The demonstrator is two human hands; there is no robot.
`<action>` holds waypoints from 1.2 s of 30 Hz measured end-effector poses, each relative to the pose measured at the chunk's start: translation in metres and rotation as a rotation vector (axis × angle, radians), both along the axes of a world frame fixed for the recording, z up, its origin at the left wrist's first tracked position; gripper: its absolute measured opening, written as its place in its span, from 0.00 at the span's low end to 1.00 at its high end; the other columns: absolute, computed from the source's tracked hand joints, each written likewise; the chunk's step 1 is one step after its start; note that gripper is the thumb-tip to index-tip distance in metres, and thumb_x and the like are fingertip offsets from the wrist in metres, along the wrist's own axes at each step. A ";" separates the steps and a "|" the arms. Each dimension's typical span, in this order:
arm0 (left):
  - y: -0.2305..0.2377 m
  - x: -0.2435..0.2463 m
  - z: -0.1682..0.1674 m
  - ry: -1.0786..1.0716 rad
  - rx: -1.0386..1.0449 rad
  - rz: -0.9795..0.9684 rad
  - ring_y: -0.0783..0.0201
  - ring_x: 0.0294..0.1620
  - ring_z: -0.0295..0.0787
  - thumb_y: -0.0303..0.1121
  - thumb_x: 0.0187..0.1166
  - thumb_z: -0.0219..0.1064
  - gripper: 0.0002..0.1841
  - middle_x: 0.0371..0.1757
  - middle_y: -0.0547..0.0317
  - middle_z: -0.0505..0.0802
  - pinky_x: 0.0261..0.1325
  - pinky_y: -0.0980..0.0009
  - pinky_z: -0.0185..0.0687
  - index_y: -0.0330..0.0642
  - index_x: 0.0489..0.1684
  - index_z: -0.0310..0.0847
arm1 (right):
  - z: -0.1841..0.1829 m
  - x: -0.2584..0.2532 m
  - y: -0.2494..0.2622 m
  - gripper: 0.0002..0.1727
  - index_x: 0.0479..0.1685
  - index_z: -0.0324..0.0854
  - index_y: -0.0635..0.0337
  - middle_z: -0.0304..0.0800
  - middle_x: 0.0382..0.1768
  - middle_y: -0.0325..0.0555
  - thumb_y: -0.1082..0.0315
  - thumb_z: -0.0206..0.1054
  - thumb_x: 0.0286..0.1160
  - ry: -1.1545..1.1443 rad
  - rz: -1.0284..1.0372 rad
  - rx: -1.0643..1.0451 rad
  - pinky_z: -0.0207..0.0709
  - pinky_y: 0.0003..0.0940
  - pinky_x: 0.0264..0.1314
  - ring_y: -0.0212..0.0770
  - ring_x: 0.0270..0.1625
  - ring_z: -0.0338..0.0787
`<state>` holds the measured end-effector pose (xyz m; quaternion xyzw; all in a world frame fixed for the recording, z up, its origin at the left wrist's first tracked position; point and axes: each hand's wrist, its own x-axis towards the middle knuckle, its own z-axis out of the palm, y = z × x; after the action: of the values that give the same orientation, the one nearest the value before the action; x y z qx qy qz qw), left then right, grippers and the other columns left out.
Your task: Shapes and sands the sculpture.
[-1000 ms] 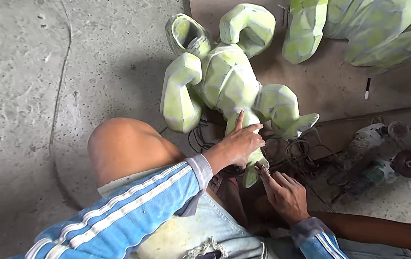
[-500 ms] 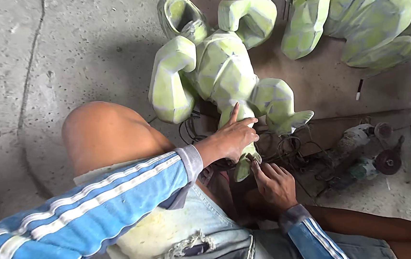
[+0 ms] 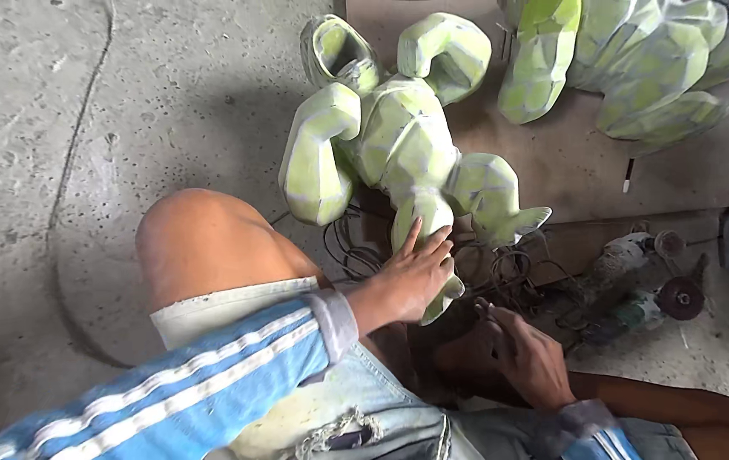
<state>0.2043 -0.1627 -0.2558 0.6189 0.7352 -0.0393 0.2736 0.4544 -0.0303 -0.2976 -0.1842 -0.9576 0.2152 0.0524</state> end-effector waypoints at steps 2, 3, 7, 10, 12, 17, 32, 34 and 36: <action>-0.013 0.031 0.008 -0.044 -0.051 0.088 0.45 0.98 0.32 0.41 0.67 0.76 0.41 0.95 0.47 0.58 0.92 0.29 0.19 0.41 0.86 0.68 | 0.006 0.001 0.006 0.24 0.74 0.78 0.48 0.92 0.34 0.33 0.49 0.57 0.87 -0.003 -0.168 -0.198 0.88 0.44 0.29 0.34 0.29 0.90; -0.020 0.048 0.008 -0.054 -0.058 0.131 0.46 0.98 0.32 0.41 0.71 0.73 0.39 0.95 0.45 0.56 0.92 0.30 0.19 0.37 0.86 0.68 | 0.006 -0.002 0.006 0.24 0.76 0.76 0.47 0.92 0.36 0.32 0.49 0.57 0.88 0.016 -0.214 -0.293 0.89 0.40 0.33 0.31 0.31 0.91; -0.026 0.107 -0.008 0.031 -0.078 0.298 0.42 0.98 0.32 0.31 0.76 0.66 0.36 0.95 0.34 0.49 0.96 0.43 0.33 0.24 0.86 0.62 | -0.001 -0.030 -0.008 0.20 0.72 0.76 0.49 0.91 0.45 0.35 0.53 0.54 0.90 0.132 -0.281 -0.616 0.90 0.32 0.40 0.31 0.39 0.92; -0.025 0.138 -0.013 0.124 -0.111 0.341 0.35 0.95 0.42 0.21 0.80 0.55 0.29 0.94 0.28 0.50 0.93 0.46 0.50 0.24 0.84 0.64 | -0.008 -0.047 -0.023 0.20 0.70 0.80 0.47 0.90 0.43 0.37 0.51 0.54 0.90 0.165 -0.336 -0.709 0.86 0.35 0.36 0.34 0.35 0.88; -0.028 0.147 -0.003 0.009 -0.218 0.307 0.28 0.94 0.38 0.21 0.75 0.60 0.36 0.94 0.24 0.43 0.91 0.43 0.51 0.26 0.89 0.56 | -0.012 -0.051 -0.031 0.20 0.72 0.79 0.44 0.91 0.43 0.34 0.51 0.56 0.89 0.160 -0.317 -0.693 0.89 0.36 0.40 0.33 0.39 0.91; -0.045 0.128 0.005 -0.023 0.131 0.609 0.46 0.59 0.89 0.33 0.73 0.73 0.18 0.67 0.39 0.83 0.55 0.58 0.91 0.35 0.58 0.83 | -0.021 -0.065 -0.035 0.10 0.57 0.88 0.45 0.94 0.48 0.27 0.59 0.64 0.85 0.216 -0.255 -0.533 0.89 0.28 0.51 0.23 0.48 0.92; -0.047 0.096 -0.035 -0.053 0.289 0.681 0.63 0.37 0.88 0.36 0.78 0.70 0.07 0.39 0.59 0.87 0.42 0.65 0.90 0.45 0.36 0.90 | -0.022 -0.060 -0.040 0.09 0.52 0.90 0.46 0.94 0.44 0.27 0.60 0.66 0.84 0.296 -0.277 -0.611 0.90 0.27 0.46 0.24 0.43 0.92; -0.048 0.095 -0.035 -0.061 0.301 0.685 0.63 0.37 0.89 0.37 0.78 0.70 0.08 0.39 0.59 0.87 0.42 0.65 0.90 0.44 0.38 0.91 | -0.029 -0.066 -0.034 0.09 0.50 0.90 0.48 0.94 0.42 0.30 0.59 0.64 0.85 0.297 -0.293 -0.645 0.89 0.28 0.46 0.26 0.43 0.92; -0.049 0.097 -0.036 -0.063 0.316 0.692 0.64 0.35 0.88 0.37 0.77 0.71 0.07 0.38 0.60 0.87 0.40 0.65 0.89 0.44 0.37 0.91 | -0.033 -0.069 -0.031 0.11 0.48 0.89 0.50 0.90 0.35 0.33 0.57 0.63 0.87 0.280 -0.339 -0.677 0.84 0.31 0.36 0.30 0.34 0.87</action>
<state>0.3009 -0.2118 -0.2916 0.3693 0.8889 0.1886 0.1944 0.3850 -0.0614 -0.3302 -0.3152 -0.7723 0.5297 0.1535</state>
